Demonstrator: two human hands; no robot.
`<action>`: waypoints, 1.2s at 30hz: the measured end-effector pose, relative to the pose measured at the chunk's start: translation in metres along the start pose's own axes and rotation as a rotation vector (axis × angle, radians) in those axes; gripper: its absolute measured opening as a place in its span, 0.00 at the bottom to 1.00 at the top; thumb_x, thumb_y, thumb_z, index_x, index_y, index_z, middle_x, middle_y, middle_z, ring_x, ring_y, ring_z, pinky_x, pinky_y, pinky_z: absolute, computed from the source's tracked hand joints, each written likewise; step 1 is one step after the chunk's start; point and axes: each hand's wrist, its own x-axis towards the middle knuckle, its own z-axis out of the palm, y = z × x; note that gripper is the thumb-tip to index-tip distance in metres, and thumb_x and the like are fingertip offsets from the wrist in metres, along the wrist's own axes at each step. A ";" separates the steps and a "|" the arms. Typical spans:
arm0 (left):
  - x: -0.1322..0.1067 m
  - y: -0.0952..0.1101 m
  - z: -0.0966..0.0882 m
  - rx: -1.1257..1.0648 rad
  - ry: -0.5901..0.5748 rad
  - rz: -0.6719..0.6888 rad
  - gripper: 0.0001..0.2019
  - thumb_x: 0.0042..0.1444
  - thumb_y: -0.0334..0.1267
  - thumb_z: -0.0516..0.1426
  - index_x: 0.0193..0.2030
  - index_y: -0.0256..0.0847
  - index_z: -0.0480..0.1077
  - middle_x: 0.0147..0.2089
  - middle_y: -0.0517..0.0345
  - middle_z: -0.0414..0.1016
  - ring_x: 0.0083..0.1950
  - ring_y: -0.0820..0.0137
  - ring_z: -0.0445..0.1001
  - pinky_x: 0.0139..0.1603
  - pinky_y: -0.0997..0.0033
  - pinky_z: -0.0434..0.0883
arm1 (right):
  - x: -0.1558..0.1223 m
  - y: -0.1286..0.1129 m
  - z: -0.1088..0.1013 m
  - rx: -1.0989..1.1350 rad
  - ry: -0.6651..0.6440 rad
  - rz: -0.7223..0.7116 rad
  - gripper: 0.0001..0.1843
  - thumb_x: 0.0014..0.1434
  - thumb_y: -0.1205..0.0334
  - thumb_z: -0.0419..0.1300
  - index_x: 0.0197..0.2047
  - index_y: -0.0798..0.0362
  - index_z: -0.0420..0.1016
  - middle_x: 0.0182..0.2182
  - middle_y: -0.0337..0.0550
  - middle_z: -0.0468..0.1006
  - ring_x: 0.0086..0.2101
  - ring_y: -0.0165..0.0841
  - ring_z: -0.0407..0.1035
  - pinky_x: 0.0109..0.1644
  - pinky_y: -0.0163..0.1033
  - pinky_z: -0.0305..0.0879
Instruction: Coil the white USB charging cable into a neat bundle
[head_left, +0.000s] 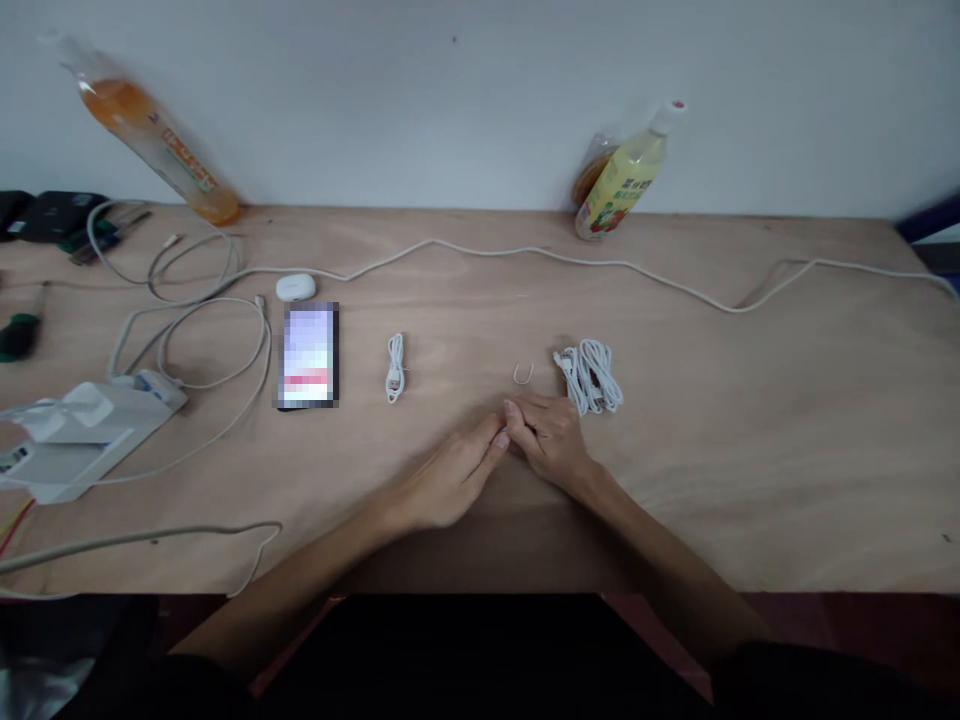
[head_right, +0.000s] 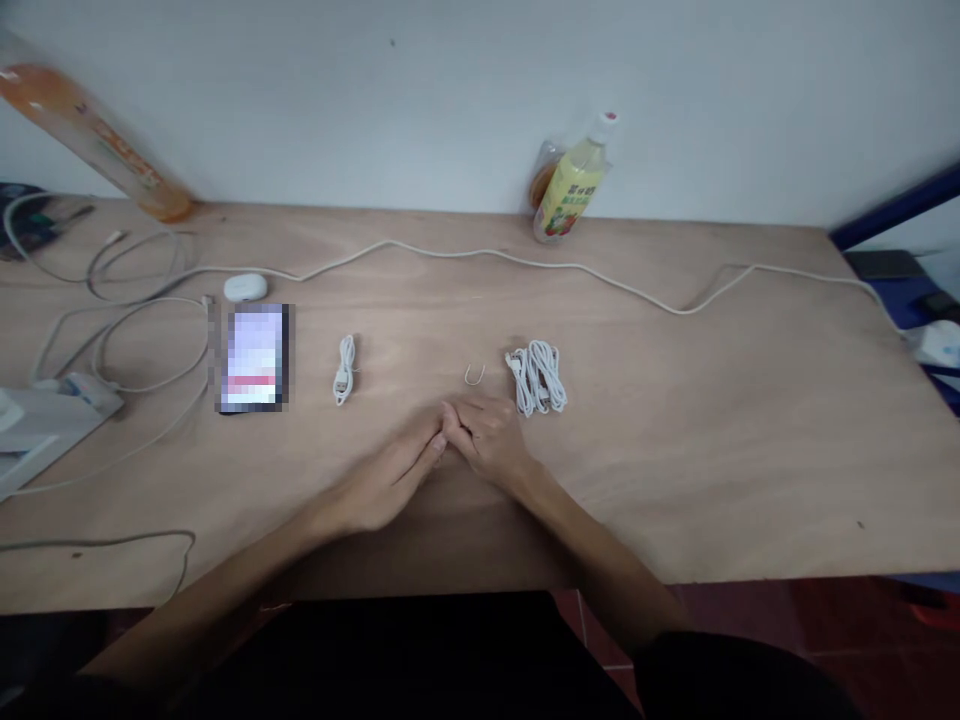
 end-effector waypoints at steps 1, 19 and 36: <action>0.000 -0.001 -0.001 0.004 -0.012 0.001 0.17 0.81 0.46 0.48 0.62 0.44 0.73 0.64 0.47 0.80 0.68 0.55 0.76 0.76 0.54 0.67 | 0.000 0.000 0.000 0.004 -0.002 0.002 0.26 0.77 0.69 0.52 0.25 0.50 0.67 0.19 0.35 0.67 0.20 0.30 0.56 0.27 0.42 0.52; 0.003 -0.006 -0.005 -0.054 -0.092 -0.054 0.16 0.79 0.47 0.49 0.44 0.45 0.72 0.30 0.62 0.65 0.34 0.64 0.65 0.40 0.66 0.64 | 0.000 0.005 0.000 -0.014 -0.017 -0.053 0.30 0.81 0.65 0.50 0.23 0.50 0.65 0.18 0.35 0.66 0.20 0.28 0.59 0.27 0.40 0.52; 0.010 -0.017 0.003 -0.692 -0.240 -0.266 0.24 0.67 0.63 0.63 0.41 0.45 0.61 0.29 0.71 0.49 0.27 0.75 0.44 0.26 0.75 0.49 | 0.000 0.000 -0.001 -0.042 0.030 -0.058 0.28 0.80 0.67 0.51 0.23 0.48 0.62 0.18 0.35 0.65 0.19 0.29 0.57 0.26 0.40 0.52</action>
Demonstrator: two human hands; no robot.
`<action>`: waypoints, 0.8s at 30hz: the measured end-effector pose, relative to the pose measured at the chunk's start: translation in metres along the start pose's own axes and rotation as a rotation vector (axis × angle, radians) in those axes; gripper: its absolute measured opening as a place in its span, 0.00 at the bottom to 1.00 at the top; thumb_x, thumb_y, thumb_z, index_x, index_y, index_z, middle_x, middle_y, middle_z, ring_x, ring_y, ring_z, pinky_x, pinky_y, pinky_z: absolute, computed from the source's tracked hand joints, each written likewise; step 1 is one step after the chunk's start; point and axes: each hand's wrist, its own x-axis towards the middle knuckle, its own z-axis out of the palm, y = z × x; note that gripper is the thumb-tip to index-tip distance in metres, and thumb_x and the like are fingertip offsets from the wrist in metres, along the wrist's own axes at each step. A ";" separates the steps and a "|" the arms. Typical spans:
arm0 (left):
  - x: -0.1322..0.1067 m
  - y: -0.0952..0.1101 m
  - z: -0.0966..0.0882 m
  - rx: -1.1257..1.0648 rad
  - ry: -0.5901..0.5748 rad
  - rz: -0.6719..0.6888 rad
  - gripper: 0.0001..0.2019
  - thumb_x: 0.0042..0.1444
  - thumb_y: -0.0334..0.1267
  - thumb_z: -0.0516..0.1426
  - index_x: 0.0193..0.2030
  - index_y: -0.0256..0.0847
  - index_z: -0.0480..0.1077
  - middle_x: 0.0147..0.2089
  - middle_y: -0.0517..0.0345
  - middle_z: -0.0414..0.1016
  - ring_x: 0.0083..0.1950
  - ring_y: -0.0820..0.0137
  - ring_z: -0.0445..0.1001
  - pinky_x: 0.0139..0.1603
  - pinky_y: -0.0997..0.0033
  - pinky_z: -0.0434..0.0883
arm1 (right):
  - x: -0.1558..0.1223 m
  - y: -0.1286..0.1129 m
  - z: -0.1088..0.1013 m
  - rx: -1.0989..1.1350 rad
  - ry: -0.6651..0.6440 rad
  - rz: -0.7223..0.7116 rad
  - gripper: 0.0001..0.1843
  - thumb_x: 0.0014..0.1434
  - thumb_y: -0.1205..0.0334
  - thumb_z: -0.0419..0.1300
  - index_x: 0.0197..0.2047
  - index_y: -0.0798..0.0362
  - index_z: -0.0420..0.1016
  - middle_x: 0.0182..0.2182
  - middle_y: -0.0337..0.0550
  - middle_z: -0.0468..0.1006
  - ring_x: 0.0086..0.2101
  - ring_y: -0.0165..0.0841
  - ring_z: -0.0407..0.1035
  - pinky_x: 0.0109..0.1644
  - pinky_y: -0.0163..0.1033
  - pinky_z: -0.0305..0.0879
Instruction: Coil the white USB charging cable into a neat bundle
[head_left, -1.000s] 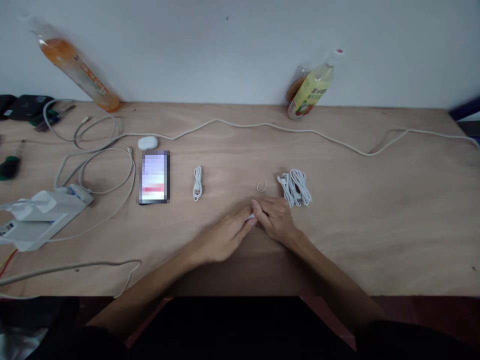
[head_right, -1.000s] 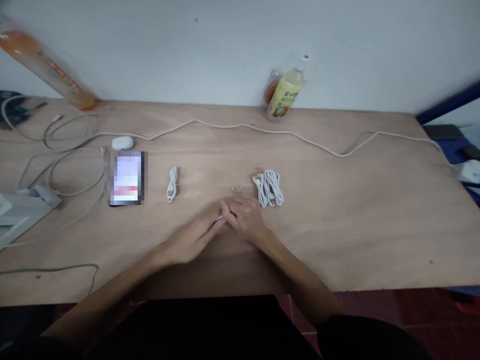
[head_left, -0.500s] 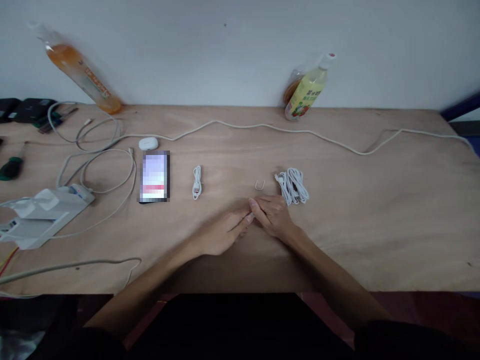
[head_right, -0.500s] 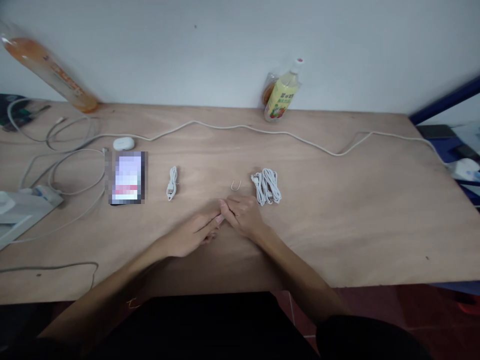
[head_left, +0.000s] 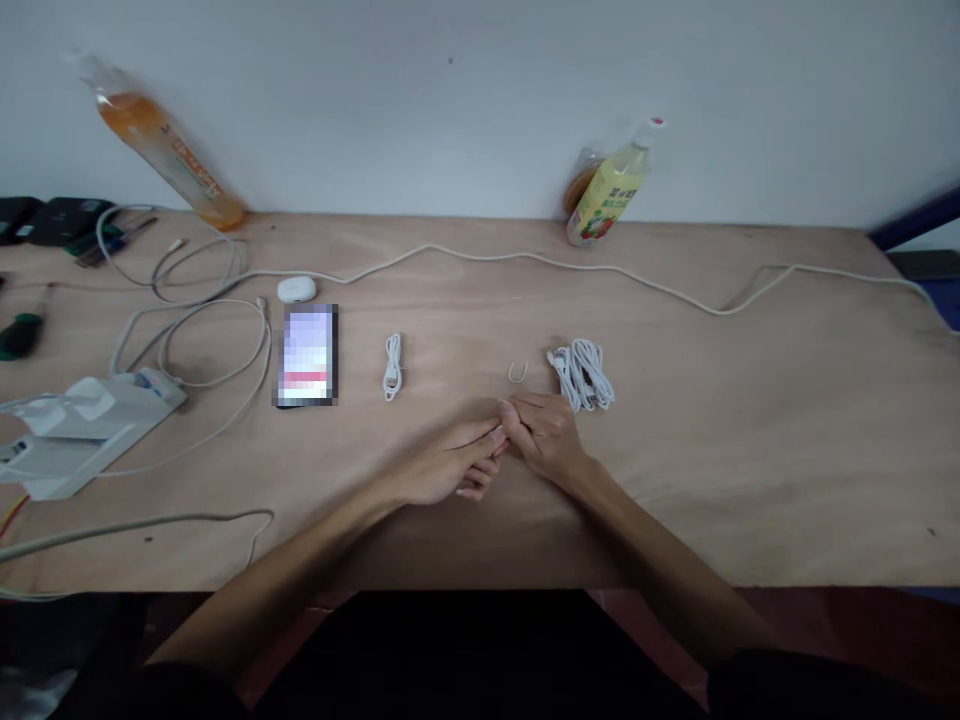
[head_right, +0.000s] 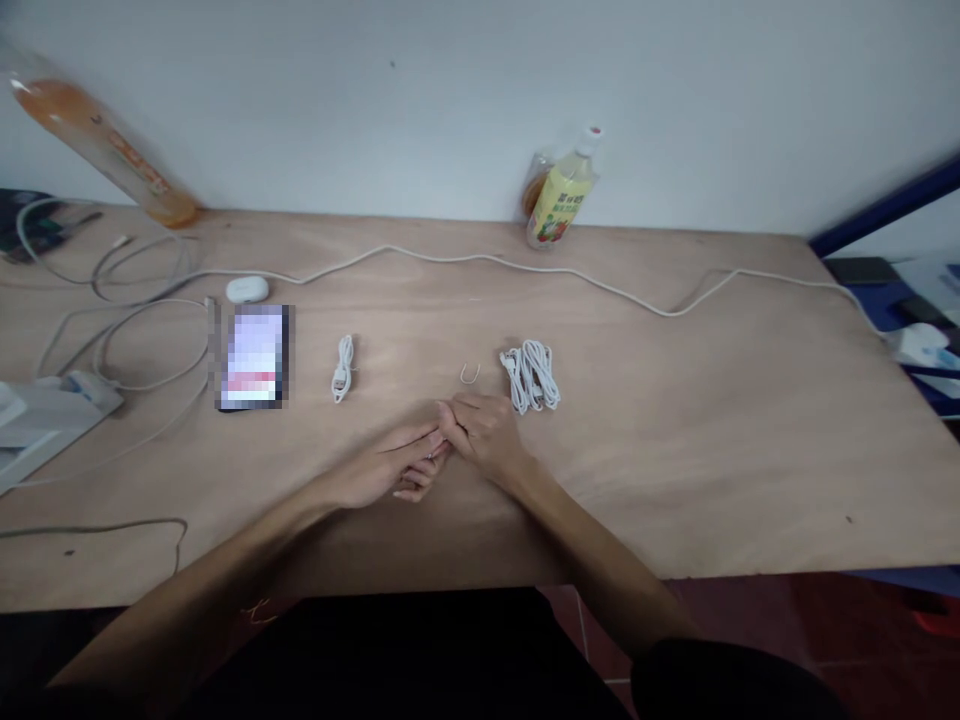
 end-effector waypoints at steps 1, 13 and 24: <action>0.000 0.000 0.000 0.003 0.005 -0.004 0.24 0.67 0.63 0.63 0.41 0.45 0.61 0.29 0.72 0.49 0.27 0.75 0.44 0.26 0.75 0.49 | -0.001 -0.001 0.000 -0.009 -0.001 0.010 0.28 0.80 0.66 0.51 0.23 0.48 0.63 0.18 0.35 0.66 0.19 0.30 0.58 0.27 0.41 0.52; 0.008 0.005 -0.006 -0.075 0.325 0.213 0.32 0.57 0.70 0.68 0.37 0.46 0.58 0.26 0.75 0.50 0.24 0.79 0.47 0.22 0.79 0.48 | -0.009 0.007 -0.001 -0.488 0.114 0.430 0.09 0.74 0.56 0.64 0.45 0.49 0.84 0.39 0.48 0.83 0.38 0.42 0.76 0.39 0.44 0.66; 0.009 0.002 -0.007 -0.070 0.369 0.250 0.28 0.62 0.66 0.66 0.37 0.46 0.60 0.26 0.73 0.51 0.23 0.78 0.48 0.21 0.80 0.49 | -0.009 0.005 0.006 -0.724 -0.135 0.259 0.14 0.78 0.67 0.58 0.39 0.51 0.81 0.36 0.51 0.79 0.42 0.47 0.71 0.43 0.48 0.66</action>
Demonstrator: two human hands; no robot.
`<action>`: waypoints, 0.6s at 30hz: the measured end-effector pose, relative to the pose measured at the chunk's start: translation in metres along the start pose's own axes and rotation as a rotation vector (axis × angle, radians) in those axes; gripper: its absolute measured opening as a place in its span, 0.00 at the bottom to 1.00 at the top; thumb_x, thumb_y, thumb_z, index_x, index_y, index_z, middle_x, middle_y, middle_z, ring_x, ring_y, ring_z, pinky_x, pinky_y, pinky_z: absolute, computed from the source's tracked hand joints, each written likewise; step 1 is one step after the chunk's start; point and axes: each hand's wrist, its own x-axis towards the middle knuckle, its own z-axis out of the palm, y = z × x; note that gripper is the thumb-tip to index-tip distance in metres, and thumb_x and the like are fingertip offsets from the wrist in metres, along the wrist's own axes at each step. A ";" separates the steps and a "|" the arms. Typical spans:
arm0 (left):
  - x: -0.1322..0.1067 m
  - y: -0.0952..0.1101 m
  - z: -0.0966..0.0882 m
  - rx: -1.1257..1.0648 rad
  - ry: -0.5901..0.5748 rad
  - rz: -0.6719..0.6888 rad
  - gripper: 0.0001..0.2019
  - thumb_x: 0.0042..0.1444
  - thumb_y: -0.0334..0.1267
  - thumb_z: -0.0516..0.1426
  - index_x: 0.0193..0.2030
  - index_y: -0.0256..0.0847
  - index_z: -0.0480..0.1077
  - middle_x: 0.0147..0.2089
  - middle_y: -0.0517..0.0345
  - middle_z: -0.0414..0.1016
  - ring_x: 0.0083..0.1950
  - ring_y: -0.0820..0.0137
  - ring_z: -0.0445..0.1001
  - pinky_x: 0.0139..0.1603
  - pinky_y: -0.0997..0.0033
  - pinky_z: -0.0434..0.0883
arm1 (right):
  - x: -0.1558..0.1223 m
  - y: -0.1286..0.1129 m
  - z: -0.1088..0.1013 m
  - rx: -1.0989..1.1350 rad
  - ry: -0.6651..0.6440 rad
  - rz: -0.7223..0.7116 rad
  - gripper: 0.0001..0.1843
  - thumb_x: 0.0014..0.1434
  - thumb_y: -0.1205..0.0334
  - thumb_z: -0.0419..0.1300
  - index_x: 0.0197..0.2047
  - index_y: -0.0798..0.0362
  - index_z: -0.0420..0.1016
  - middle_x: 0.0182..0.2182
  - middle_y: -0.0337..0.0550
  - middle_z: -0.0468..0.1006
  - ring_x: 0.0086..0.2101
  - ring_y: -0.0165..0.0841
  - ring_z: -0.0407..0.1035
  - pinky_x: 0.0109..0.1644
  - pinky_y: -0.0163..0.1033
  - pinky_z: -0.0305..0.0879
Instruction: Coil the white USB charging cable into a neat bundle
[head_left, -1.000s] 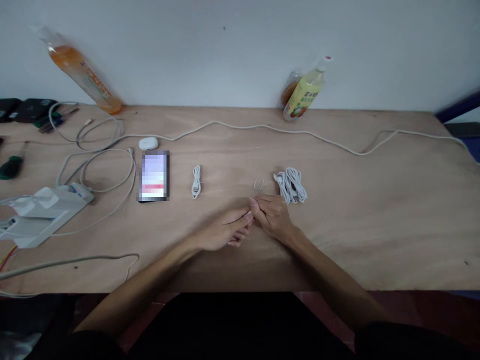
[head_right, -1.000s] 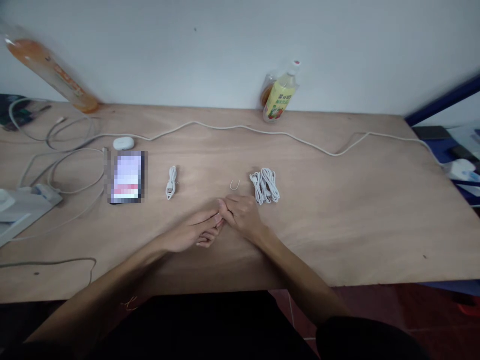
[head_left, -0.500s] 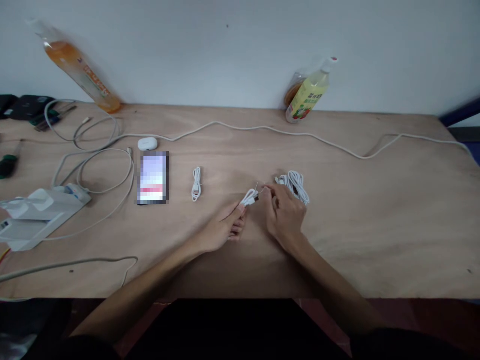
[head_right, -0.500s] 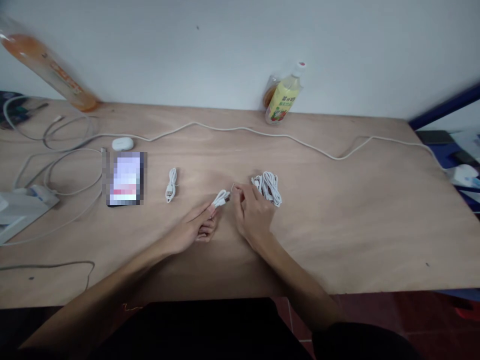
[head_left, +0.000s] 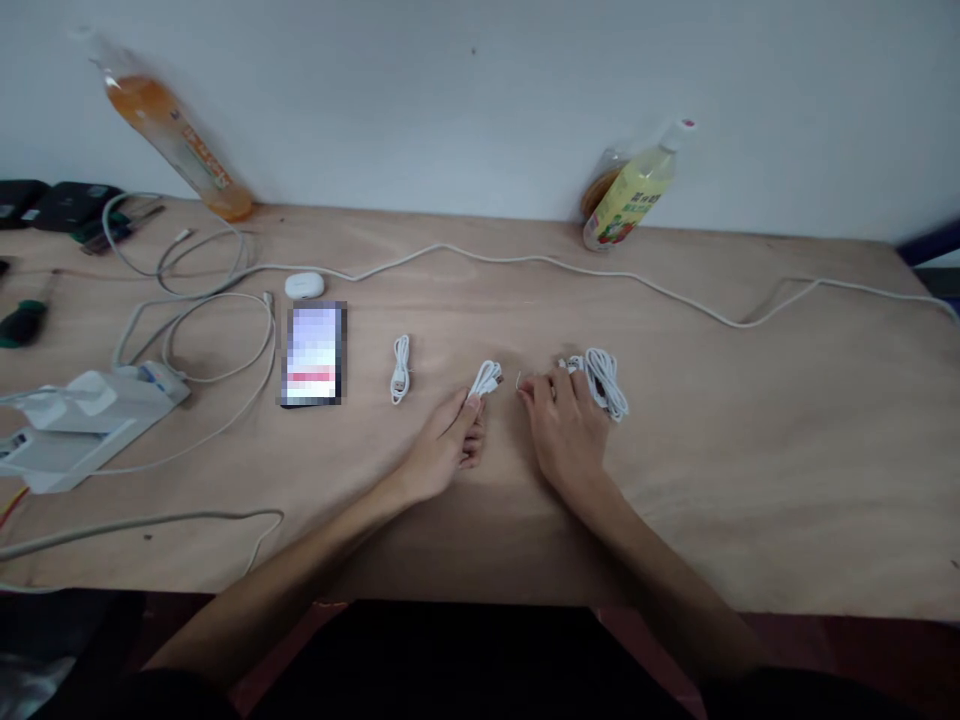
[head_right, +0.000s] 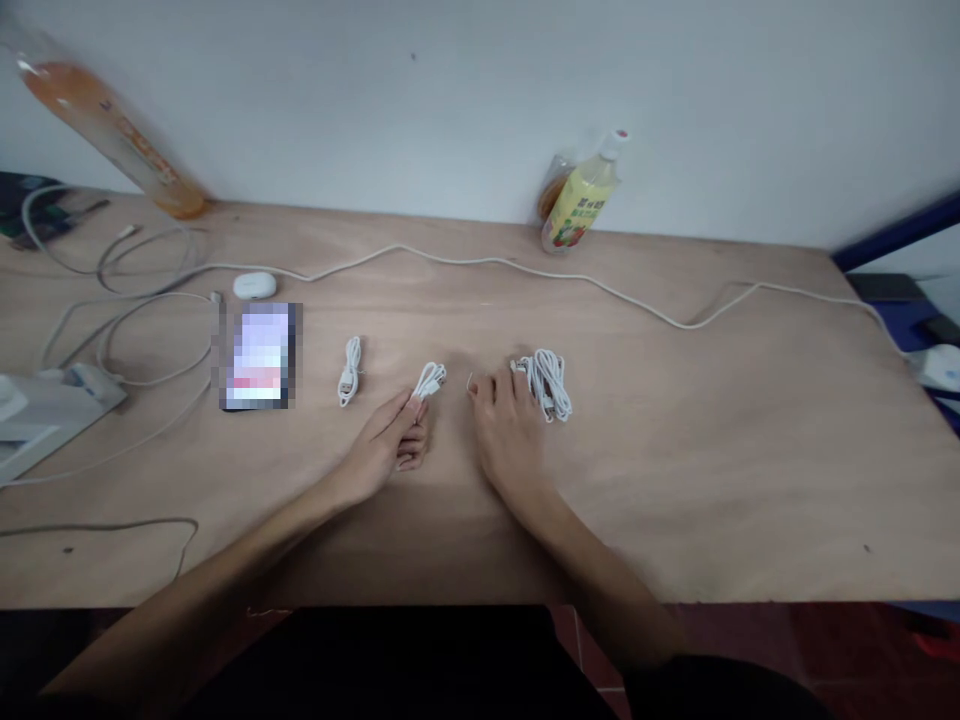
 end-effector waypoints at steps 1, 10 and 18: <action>0.000 0.000 -0.001 -0.010 -0.005 -0.002 0.28 0.62 0.65 0.67 0.37 0.46 0.60 0.26 0.73 0.51 0.23 0.78 0.48 0.21 0.80 0.50 | 0.000 -0.001 0.002 -0.016 -0.001 -0.017 0.15 0.78 0.67 0.56 0.39 0.52 0.80 0.36 0.52 0.79 0.41 0.47 0.71 0.43 0.49 0.65; 0.000 0.009 0.001 -0.206 -0.041 0.001 0.22 0.71 0.53 0.63 0.34 0.43 0.60 0.27 0.72 0.49 0.23 0.79 0.45 0.21 0.84 0.54 | -0.001 0.000 0.000 0.632 0.073 0.035 0.08 0.79 0.62 0.53 0.46 0.48 0.73 0.40 0.45 0.78 0.40 0.42 0.70 0.46 0.49 0.69; -0.006 0.014 0.010 -0.303 -0.058 -0.089 0.19 0.79 0.41 0.53 0.32 0.41 0.62 0.27 0.69 0.51 0.23 0.77 0.47 0.22 0.84 0.59 | 0.000 -0.010 -0.011 0.947 0.058 0.062 0.05 0.76 0.60 0.55 0.45 0.46 0.71 0.36 0.41 0.76 0.36 0.39 0.70 0.42 0.46 0.68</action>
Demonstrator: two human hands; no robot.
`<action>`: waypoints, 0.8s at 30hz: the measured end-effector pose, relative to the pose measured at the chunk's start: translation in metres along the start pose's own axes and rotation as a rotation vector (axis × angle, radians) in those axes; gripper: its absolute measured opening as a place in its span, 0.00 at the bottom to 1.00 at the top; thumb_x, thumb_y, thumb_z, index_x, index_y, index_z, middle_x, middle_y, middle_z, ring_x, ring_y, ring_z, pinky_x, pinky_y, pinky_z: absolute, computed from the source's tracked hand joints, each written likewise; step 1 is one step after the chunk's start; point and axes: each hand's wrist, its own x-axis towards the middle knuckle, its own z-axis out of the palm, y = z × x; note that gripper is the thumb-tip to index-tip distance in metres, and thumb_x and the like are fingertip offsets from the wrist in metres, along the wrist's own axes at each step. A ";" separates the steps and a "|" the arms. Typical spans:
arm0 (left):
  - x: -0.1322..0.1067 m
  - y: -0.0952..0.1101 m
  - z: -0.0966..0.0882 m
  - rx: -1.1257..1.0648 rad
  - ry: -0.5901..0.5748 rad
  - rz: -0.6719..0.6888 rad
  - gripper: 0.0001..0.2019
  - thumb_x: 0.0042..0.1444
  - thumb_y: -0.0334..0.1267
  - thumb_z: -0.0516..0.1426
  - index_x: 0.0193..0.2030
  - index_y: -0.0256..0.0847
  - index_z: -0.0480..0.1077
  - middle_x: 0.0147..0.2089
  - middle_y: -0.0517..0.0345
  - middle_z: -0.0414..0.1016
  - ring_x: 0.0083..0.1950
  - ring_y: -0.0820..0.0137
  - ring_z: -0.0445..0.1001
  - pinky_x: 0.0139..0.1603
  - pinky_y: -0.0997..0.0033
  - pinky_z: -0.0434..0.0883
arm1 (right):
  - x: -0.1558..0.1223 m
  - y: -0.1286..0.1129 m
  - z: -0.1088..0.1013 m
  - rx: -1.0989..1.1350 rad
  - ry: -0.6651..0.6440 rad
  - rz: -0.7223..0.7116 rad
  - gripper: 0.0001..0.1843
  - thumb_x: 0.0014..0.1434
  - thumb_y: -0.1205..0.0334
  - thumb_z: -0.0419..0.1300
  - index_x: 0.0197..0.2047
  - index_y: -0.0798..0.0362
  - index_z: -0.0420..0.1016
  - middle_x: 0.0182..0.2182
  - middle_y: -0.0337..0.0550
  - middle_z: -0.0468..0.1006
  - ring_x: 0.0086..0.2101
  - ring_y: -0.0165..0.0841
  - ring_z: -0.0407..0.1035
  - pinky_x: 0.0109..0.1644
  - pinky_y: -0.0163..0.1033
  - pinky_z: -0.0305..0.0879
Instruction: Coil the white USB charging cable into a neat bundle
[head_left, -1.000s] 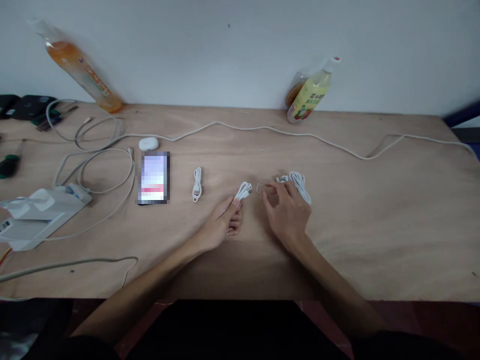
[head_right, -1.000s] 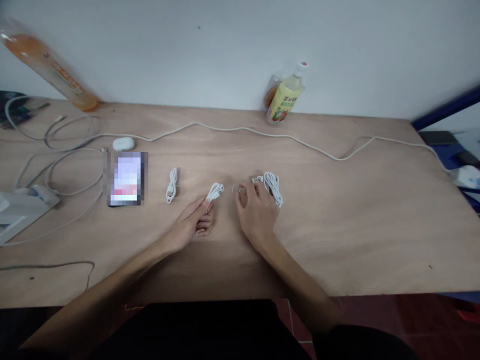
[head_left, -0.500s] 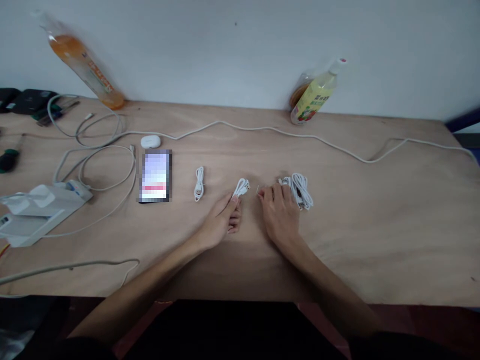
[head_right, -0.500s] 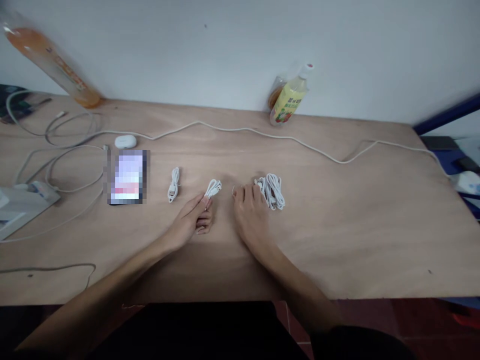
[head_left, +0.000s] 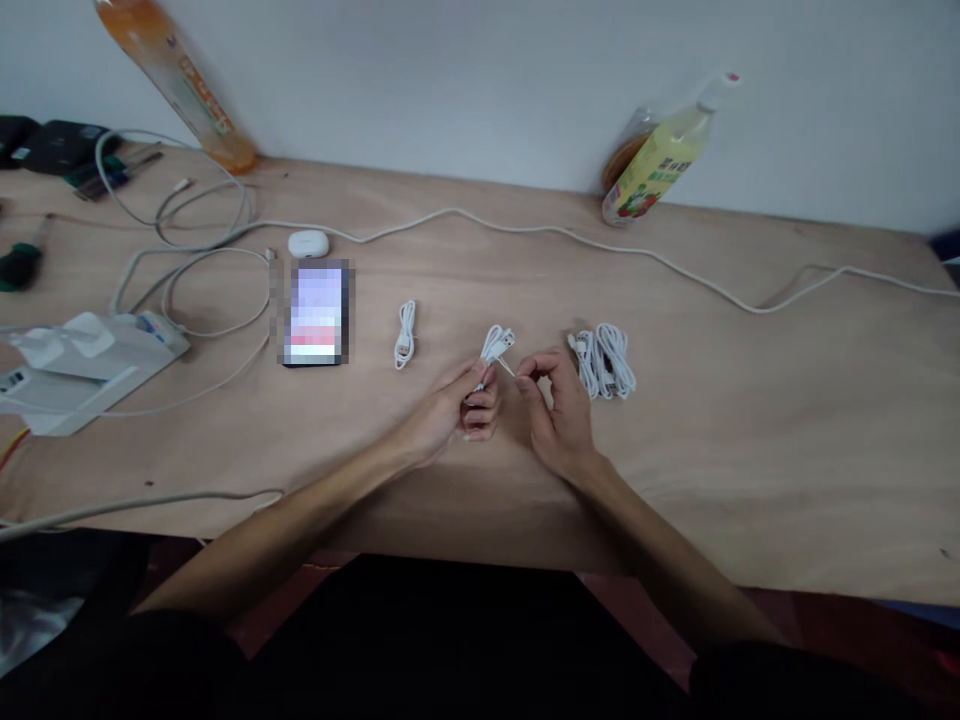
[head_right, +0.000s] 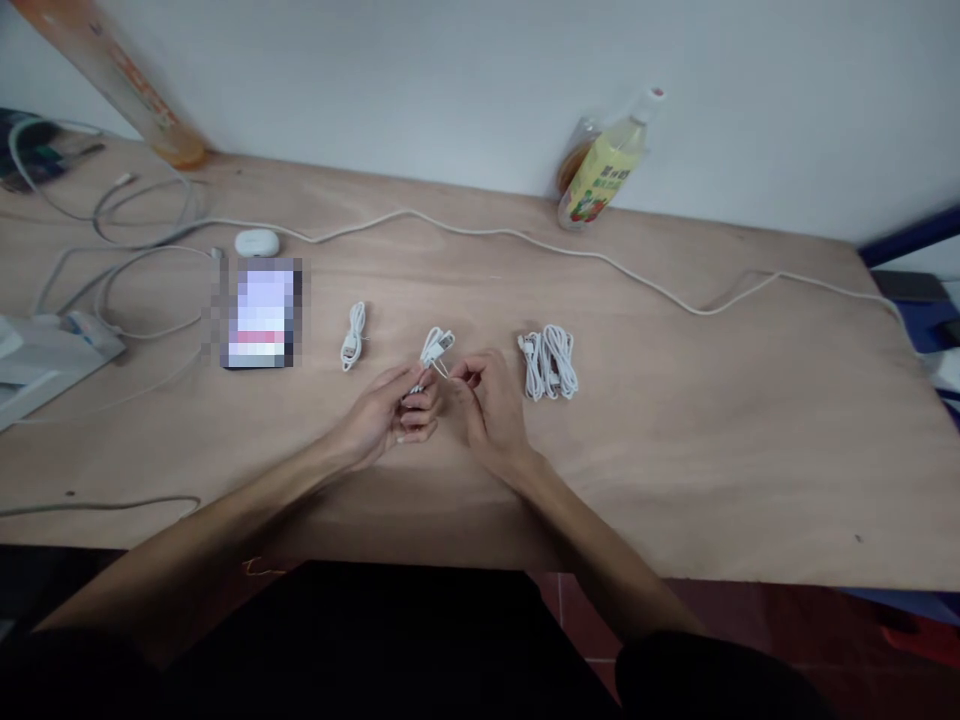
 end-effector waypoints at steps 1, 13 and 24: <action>0.000 0.000 0.000 -0.002 -0.008 0.004 0.19 0.79 0.41 0.53 0.32 0.41 0.62 0.27 0.69 0.50 0.23 0.77 0.47 0.22 0.84 0.60 | 0.001 0.000 -0.001 0.006 -0.018 0.008 0.06 0.76 0.60 0.55 0.44 0.46 0.71 0.36 0.41 0.76 0.36 0.39 0.70 0.43 0.46 0.68; 0.000 -0.003 -0.001 -0.003 -0.051 0.044 0.18 0.79 0.40 0.53 0.34 0.41 0.63 0.28 0.69 0.52 0.23 0.77 0.49 0.21 0.83 0.61 | -0.001 -0.004 0.006 0.055 0.013 -0.010 0.06 0.76 0.63 0.55 0.44 0.46 0.71 0.35 0.39 0.76 0.34 0.36 0.69 0.39 0.43 0.67; -0.003 -0.002 -0.001 -0.086 -0.055 0.035 0.18 0.80 0.39 0.51 0.33 0.39 0.66 0.28 0.67 0.53 0.23 0.77 0.51 0.22 0.83 0.62 | -0.003 -0.003 0.006 0.075 0.010 0.031 0.05 0.76 0.62 0.56 0.44 0.46 0.70 0.35 0.39 0.76 0.34 0.36 0.70 0.40 0.44 0.69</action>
